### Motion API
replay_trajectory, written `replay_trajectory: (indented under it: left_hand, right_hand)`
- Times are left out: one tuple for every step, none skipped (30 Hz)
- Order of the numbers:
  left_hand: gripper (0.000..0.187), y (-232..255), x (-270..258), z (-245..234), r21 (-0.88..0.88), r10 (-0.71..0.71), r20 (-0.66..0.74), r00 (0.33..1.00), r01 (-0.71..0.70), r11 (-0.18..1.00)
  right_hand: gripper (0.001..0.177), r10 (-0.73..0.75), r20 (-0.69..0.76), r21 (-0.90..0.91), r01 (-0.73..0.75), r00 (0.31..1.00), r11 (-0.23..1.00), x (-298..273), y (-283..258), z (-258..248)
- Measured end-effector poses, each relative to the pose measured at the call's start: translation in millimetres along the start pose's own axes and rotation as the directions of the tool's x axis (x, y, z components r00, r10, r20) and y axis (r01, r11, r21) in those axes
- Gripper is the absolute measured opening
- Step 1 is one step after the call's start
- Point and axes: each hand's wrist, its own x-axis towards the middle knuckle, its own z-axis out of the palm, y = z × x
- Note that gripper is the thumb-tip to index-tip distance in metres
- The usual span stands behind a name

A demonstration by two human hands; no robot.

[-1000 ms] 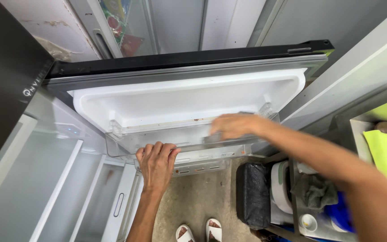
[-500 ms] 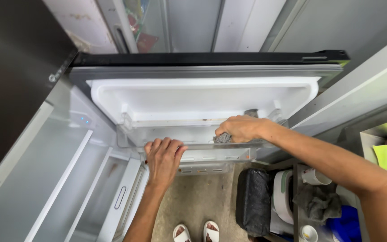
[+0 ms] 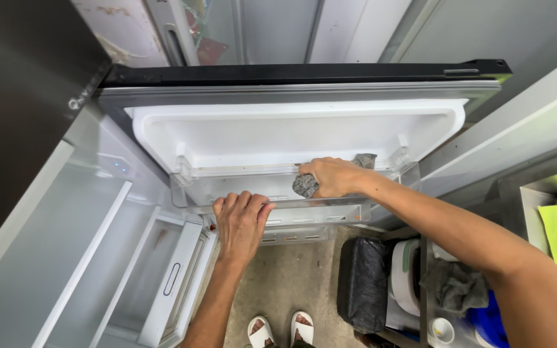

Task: The person wipes the inside of an open refrigerator door with a cloth, then places several food packages into the door shelves. The person handles mozzarella, butter, and other packaged items from a nearby stainless steel table.

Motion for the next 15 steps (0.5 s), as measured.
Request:
replay_trajectory:
  left_hand:
    - [0.015, 0.8, 2.0, 1.6, 0.009, -0.002, 0.002, 1.0, 0.001, 1.0]
    - [0.015, 0.9, 1.2, 0.7, 0.01, -0.005, 0.003, 1.0, 0.005, 1.0]
    - [0.015, 1.3, 1.0, 0.7, 0.011, -0.008, 0.004, 1.0, 0.008, 1.0]
    - [0.015, 1.4, 3.3, 2.3, 0.01, -0.009, -0.002, 1.0, 0.009, 1.0]
    - [0.015, -0.3, 4.8, 1.9, 0.015, -0.001, -0.004, 1.0, 0.002, 1.0]
    - [0.015, 0.4, 4.6, 2.2, 0.019, 0.0, -0.006, 1.0, 0.0, 1.0]
    - [0.015, 1.6, 3.5, 2.2, 0.023, 0.002, -0.008, 1.0, -0.001, 1.0]
    - [0.015, 2.1, 3.7, 3.0, 0.021, 0.001, -0.007, 1.0, -0.001, 1.0]
    - [0.015, 3.4, 3.8, 4.1, 0.019, 0.0, -0.006, 1.0, 0.0, 1.0]
    - [0.015, 1.6, 5.2, 2.6, 0.024, 0.0, -0.006, 1.0, 0.0, 1.0]
    - [0.015, 0.0, 8.0, 3.0, 0.022, 0.004, -0.011, 1.0, -0.004, 1.0]
    - [0.015, -0.1, 6.2, 2.8, 0.02, 0.001, -0.012, 1.0, -0.001, 1.0]
    - [0.015, -1.3, 4.5, 2.3, 0.018, -0.001, -0.012, 1.0, 0.002, 1.0]
    - [0.015, 0.4, 3.0, 4.5, 0.018, -0.007, -0.001, 1.0, 0.007, 1.0]
    - [0.015, 1.4, 0.8, 5.5, 0.019, -0.013, 0.011, 1.0, 0.013, 1.0]
  right_hand:
    - [0.075, 0.017, -0.039, 0.041, -0.015, 0.999, 0.999, 1.4, 1.9, -1.8]
    - [0.077, 0.011, -0.038, 0.041, -0.009, 0.999, 0.999, 5.3, -0.7, 1.2]
    - [0.079, 0.005, -0.036, 0.04, -0.003, 0.999, 0.999, 7.8, -1.5, 3.5]
    - [0.081, 0.0, -0.04, 0.035, 0.001, 0.999, 0.999, 10.3, -0.5, 1.9]
    - [0.081, 0.005, -0.046, 0.04, -0.003, 0.999, 0.999, 13.9, -2.1, 3.2]
    - [0.08, 0.009, -0.047, 0.041, -0.007, 0.999, 0.999, 14.2, -0.7, 3.6]
    - [0.08, 0.013, -0.048, 0.043, -0.011, 0.999, 0.999, 13.9, 0.6, 5.2]
    - [0.079, 0.03, -0.038, 0.045, -0.028, 0.999, 0.999, 12.9, 3.3, 5.3]
    - [0.079, 0.047, -0.028, 0.047, -0.046, 0.998, 0.998, 12.0, 5.8, 5.0]
    - [0.079, 0.057, -0.021, 0.05, -0.056, 0.998, 0.997, 13.4, 5.3, 4.4]
    - [0.075, 0.05, -0.04, 0.046, -0.049, 0.998, 0.998, 14.3, 5.8, 2.2]
    - [0.072, 0.042, -0.051, 0.041, -0.04, 0.998, 0.998, 15.2, 4.8, 4.4]
    - [0.068, 0.034, -0.063, 0.036, -0.032, 0.997, 0.999, 16.0, 4.6, 5.8]
    - [0.071, 0.05, -0.056, 0.049, -0.047, 0.997, 0.998, 15.3, 5.8, 7.6]
    - [0.074, 0.065, -0.05, 0.062, -0.062, 0.997, 0.996, 14.5, 6.9, 9.6]
